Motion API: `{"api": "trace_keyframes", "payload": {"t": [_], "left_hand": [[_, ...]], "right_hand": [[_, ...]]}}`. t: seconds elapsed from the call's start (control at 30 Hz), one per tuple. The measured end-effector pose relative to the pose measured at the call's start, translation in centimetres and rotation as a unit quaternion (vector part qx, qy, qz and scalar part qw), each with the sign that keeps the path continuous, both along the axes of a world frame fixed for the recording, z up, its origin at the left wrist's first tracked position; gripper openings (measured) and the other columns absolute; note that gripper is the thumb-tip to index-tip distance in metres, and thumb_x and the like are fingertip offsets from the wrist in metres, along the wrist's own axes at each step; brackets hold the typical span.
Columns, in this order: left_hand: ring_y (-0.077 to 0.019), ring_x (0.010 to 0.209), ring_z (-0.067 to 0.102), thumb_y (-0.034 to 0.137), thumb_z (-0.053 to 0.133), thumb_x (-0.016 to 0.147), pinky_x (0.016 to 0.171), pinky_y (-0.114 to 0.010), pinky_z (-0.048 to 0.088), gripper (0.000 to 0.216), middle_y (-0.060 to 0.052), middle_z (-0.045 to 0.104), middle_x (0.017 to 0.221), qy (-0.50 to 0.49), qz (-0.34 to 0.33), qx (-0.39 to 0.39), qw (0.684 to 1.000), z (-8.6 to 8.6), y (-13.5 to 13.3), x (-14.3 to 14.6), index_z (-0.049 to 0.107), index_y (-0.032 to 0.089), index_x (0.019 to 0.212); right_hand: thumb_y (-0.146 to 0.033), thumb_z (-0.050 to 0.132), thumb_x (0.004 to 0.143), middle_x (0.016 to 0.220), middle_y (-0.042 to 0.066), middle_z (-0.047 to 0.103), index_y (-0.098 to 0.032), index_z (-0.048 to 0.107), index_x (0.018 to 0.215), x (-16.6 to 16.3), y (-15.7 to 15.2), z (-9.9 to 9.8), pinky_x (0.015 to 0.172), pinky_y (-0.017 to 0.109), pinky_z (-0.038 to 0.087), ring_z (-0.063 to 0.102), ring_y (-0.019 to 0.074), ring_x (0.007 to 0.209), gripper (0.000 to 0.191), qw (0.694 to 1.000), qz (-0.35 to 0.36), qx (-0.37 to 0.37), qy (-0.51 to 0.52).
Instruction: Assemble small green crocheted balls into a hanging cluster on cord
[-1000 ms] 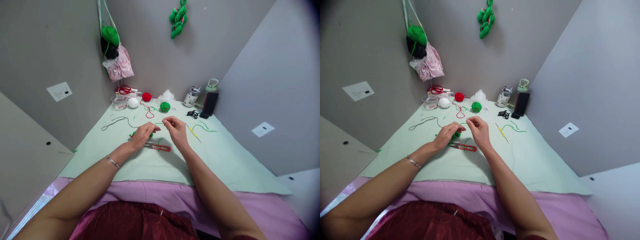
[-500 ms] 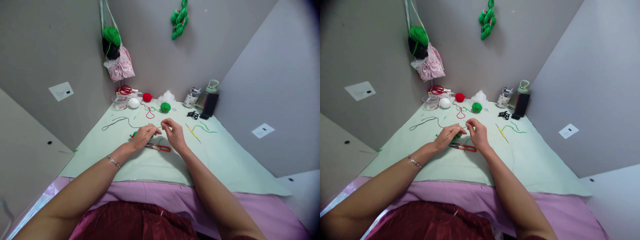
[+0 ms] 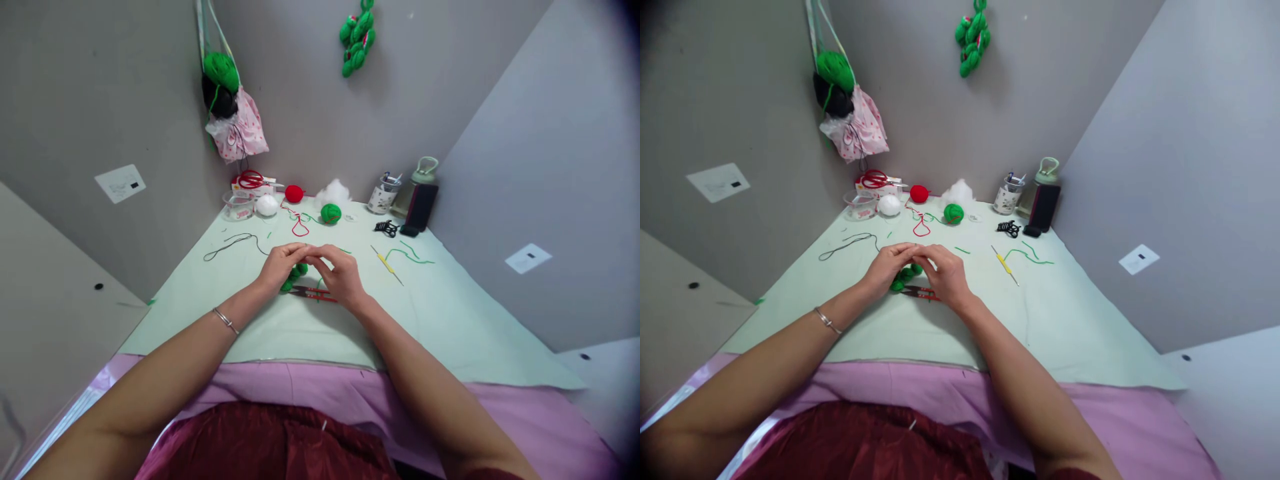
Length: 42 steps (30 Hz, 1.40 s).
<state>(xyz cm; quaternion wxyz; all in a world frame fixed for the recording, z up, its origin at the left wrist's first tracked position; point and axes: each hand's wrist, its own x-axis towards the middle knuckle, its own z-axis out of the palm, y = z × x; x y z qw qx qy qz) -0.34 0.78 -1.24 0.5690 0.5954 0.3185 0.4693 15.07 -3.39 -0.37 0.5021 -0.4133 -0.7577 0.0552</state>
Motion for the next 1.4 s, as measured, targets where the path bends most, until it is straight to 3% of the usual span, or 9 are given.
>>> {"api": "trace_keyframes", "payload": {"t": [0.07,0.17,0.37,0.57,0.9,1.4], "left_hand": [[-0.0141,0.08,0.064,0.045,0.066,0.082,0.081,-0.027,0.05,0.03,-0.004,0.07,0.083,0.021,0.03,0.026,0.999,0.1,-0.2,-0.1,0.074,0.017,0.092],[-0.0139,0.078,0.064,0.039,0.062,0.086,0.08,-0.028,0.051,0.032,-0.004,0.071,0.086,0.05,0.044,0.067,0.996,0.1,-0.4,-0.1,0.073,0.017,0.107],[-0.0147,0.082,0.064,0.034,0.049,0.093,0.087,-0.03,0.05,0.035,-0.003,0.067,0.084,0.107,0.052,0.154,0.981,-0.5,-0.5,-0.2,0.071,0.019,0.117],[-0.0141,0.082,0.061,0.027,0.044,0.096,0.086,-0.028,0.048,0.034,-0.002,0.064,0.083,0.137,0.038,0.216,0.966,-1.0,-0.3,-0.3,0.071,0.02,0.116],[-0.0133,0.083,0.06,0.023,0.041,0.096,0.087,-0.026,0.047,0.041,-0.002,0.062,0.084,0.151,0.034,0.235,0.96,-0.7,-0.6,-0.4,0.065,0.021,0.13],[-0.0136,0.086,0.06,0.026,0.04,0.098,0.09,-0.027,0.046,0.042,-0.003,0.063,0.087,0.161,0.033,0.246,0.955,-0.8,-0.6,-0.4,0.063,0.022,0.133]], "right_hand": [[-0.031,0.059,0.093,0.09,0.005,0.074,-0.021,0.069,0.093,0.1,-0.1,0.5,0.079,0.03,0.052,0.068,0.0179,0.083,0.014,0.997,0.006,-0.034,0.072],[-0.035,0.059,0.092,0.075,0.002,0.068,-0.019,0.067,0.091,0.4,-0.2,0.9,0.071,0.028,0.052,0.065,0.0154,0.07,0.017,0.982,0.006,-0.104,0.157],[-0.035,0.058,0.09,0.06,-0.003,0.058,-0.018,0.069,0.093,0.3,0.0,0.8,0.062,0.026,0.045,0.056,0.0123,0.056,0.02,0.972,0.008,-0.179,0.15],[-0.035,0.056,0.089,0.056,-0.003,0.056,-0.018,0.07,0.095,0.2,0.2,0.5,0.058,0.026,0.042,0.053,0.0125,0.053,0.022,0.971,-0.002,-0.205,0.126],[-0.036,0.055,0.09,0.055,-0.004,0.055,-0.02,0.065,0.088,0.3,0.2,0.4,0.058,0.025,0.041,0.051,0.0122,0.051,0.02,0.973,-0.008,-0.201,0.114],[-0.035,0.052,0.09,0.053,-0.004,0.054,-0.02,0.059,0.077,0.1,-0.1,1.0,0.056,0.025,0.037,0.046,0.0111,0.05,0.021,0.966,0.002,-0.227,0.122]]}}
